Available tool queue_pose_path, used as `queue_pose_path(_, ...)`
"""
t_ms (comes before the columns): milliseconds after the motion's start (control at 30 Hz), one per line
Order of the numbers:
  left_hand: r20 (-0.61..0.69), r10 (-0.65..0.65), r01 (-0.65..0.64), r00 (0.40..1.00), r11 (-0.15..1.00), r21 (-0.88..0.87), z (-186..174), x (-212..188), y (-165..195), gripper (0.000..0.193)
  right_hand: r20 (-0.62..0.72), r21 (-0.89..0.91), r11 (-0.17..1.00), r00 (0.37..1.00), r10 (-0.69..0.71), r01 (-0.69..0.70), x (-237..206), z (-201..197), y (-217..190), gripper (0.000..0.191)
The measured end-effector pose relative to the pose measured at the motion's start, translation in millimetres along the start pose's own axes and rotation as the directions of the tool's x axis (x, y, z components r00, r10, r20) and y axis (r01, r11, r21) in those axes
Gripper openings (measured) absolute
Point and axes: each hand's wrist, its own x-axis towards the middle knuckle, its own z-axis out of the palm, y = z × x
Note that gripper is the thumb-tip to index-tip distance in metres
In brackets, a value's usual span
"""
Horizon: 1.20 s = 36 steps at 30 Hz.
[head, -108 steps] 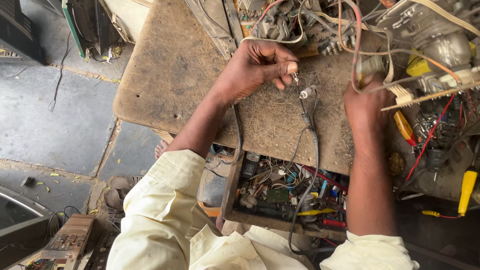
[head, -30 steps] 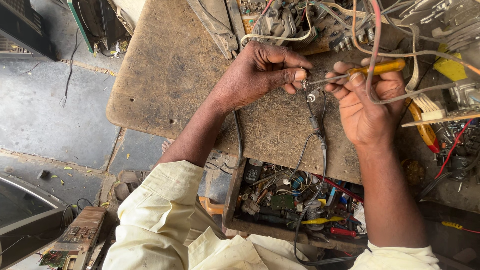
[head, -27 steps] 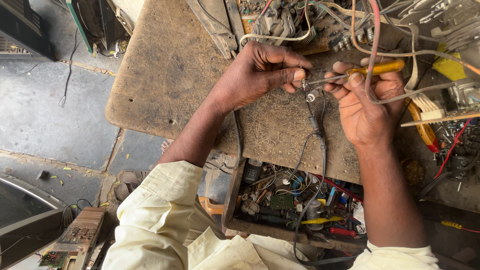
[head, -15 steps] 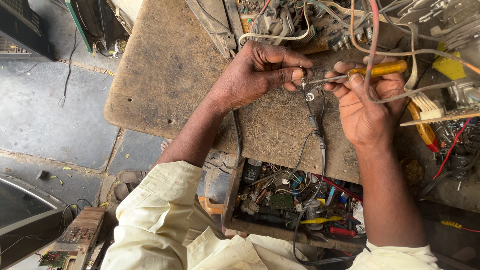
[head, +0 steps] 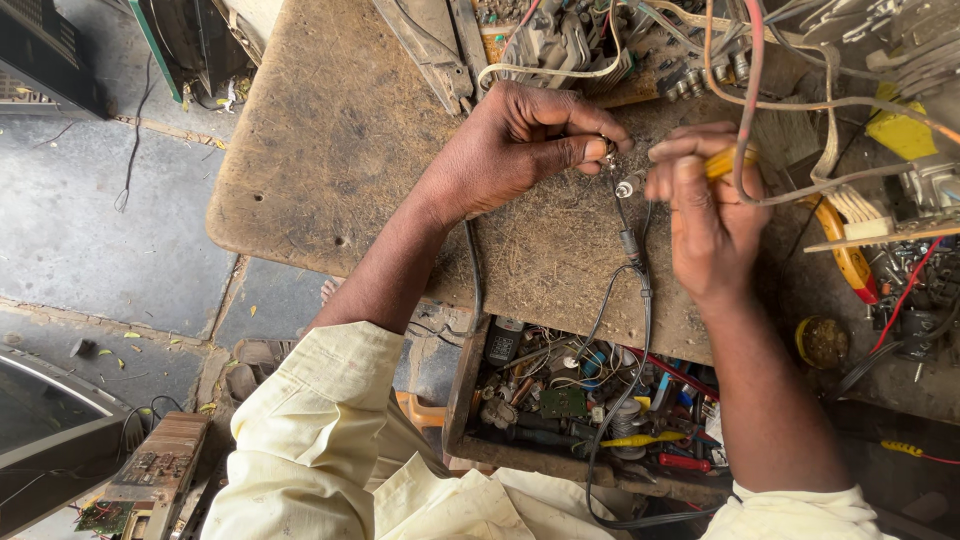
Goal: The person works on a small electronic component on a cluttered workbench. They use a screwdriver to adjust a screw on the component, then wrap the component with black electrical tape. Finally, they use a brush to clean the workbench surface.
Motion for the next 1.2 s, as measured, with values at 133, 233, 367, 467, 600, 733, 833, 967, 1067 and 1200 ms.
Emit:
queue_pose_path(133,-0.014,-0.019,0.019,1.000,1.000,-0.012,0.5,-0.8,1.1,0.022,-0.065,-0.188,0.966,0.979,-0.193,0.178,4.3,2.0,2.3,0.019)
queue_pose_path(233,-0.029,-0.021,0.021,0.999,1.000,0.013,1.1,1.2,1.0,0.020,-0.160,0.282,0.959,0.987,0.030,0.016,3.9,0.5,-2.3,0.021)
queue_pose_path(367,-0.034,-0.024,0.025,0.999,1.000,0.007,1.1,1.8,0.2,0.021,-0.116,0.259,0.966,0.993,0.037,-0.006,1.3,-1.9,-11.1,0.016)
queue_pose_path(467,-0.038,-0.014,0.014,0.999,1.000,0.002,0.9,0.8,-0.6,0.021,-0.074,0.146,0.989,0.997,0.007,0.004,-0.1,-1.0,-15.9,0.028)
queue_pose_path(600,-0.056,-0.025,0.027,0.998,0.999,0.036,1.0,1.1,-1.7,0.020,-0.115,0.104,0.994,0.993,-0.016,0.028,3.1,0.7,-19.1,0.031)
queue_pose_path(733,-0.055,-0.017,0.016,0.998,1.000,-0.019,1.1,1.0,-1.9,0.020,-0.102,0.111,0.994,0.995,-0.012,0.023,3.0,1.6,-21.9,0.031)
queue_pose_path(833,-0.065,-0.048,0.047,0.997,0.999,-0.013,1.0,1.6,-1.6,0.020,-0.099,0.124,0.992,0.995,-0.013,0.025,4.2,3.0,-17.2,0.027)
queue_pose_path(967,-0.074,-0.058,0.056,0.996,0.998,-0.021,1.3,1.5,-1.4,0.018,-0.091,0.126,0.989,0.994,-0.060,0.071,4.8,2.9,-5.1,0.016)
queue_pose_path(1067,-0.060,-0.045,0.041,0.997,0.997,-0.059,2.0,0.5,-1.4,0.016,-0.058,0.085,0.992,0.993,0.099,-0.094,-0.3,1.2,-1.6,0.011)
queue_pose_path(1200,-0.051,-0.015,0.011,0.999,0.997,-0.079,1.9,0.0,-0.9,0.016,0.068,-0.191,0.980,0.996,0.064,-0.050,1.0,2.4,-1.7,0.014)
